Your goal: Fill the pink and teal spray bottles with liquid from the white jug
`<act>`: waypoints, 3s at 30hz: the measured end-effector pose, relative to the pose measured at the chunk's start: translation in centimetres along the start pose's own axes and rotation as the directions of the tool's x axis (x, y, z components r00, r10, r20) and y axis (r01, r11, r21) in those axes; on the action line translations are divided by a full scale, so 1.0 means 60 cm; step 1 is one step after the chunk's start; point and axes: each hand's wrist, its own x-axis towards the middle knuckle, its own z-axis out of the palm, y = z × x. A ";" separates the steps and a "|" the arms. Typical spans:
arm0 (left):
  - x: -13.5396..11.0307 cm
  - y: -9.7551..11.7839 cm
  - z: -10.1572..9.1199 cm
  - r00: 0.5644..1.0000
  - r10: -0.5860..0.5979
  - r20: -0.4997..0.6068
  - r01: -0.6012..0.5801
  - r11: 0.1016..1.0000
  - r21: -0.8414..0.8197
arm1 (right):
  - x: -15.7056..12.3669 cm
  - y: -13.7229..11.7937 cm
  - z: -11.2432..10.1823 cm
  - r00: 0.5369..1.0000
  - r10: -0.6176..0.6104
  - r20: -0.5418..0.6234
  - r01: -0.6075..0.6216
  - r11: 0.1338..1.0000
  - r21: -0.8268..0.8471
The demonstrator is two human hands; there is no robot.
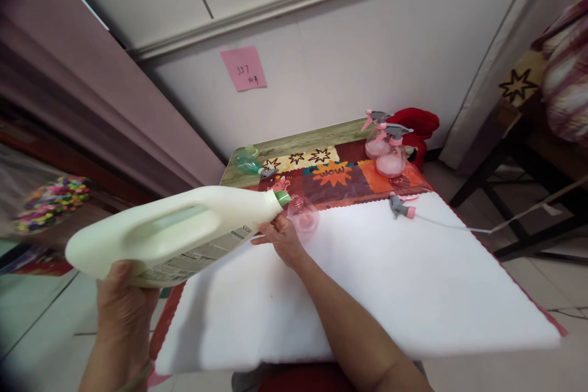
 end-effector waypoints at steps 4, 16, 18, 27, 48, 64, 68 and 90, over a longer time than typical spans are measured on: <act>0.002 0.002 0.001 1.000 0.003 -0.019 -0.003 1.000 0.012 | 0.001 0.001 -0.001 1.000 0.002 0.005 -0.002 1.000 0.010; 0.031 -0.016 -0.020 0.992 0.125 0.023 -0.124 0.992 -0.029 | 0.002 -0.001 0.000 1.000 -0.005 -0.004 0.005 1.000 0.019; 0.032 -0.015 -0.019 0.991 0.130 0.033 -0.130 0.991 -0.027 | 0.002 -0.001 0.000 1.000 -0.014 -0.005 0.014 1.000 0.015; 0.032 -0.008 -0.012 0.991 0.129 0.024 -0.128 0.991 -0.026 | 0.002 0.000 -0.002 1.000 -0.019 -0.010 0.020 0.999 0.037; 0.049 -0.009 -0.025 0.977 0.185 0.108 -0.182 0.983 -0.034 | 0.007 0.008 -0.005 1.000 -0.029 0.008 0.029 0.997 0.077; 0.049 -0.011 -0.024 0.980 0.175 0.093 -0.175 0.984 -0.007 | 0.007 0.008 -0.007 0.999 -0.032 0.004 0.031 0.997 0.076; 0.047 -0.011 -0.025 0.980 0.177 0.091 -0.176 0.984 -0.014 | 0.006 0.005 -0.005 1.000 -0.027 0.006 0.026 0.997 0.076; 0.043 -0.005 -0.026 0.984 0.161 0.078 -0.165 0.985 0.043 | 0.006 0.003 -0.004 1.000 -0.018 -0.003 0.018 0.997 0.073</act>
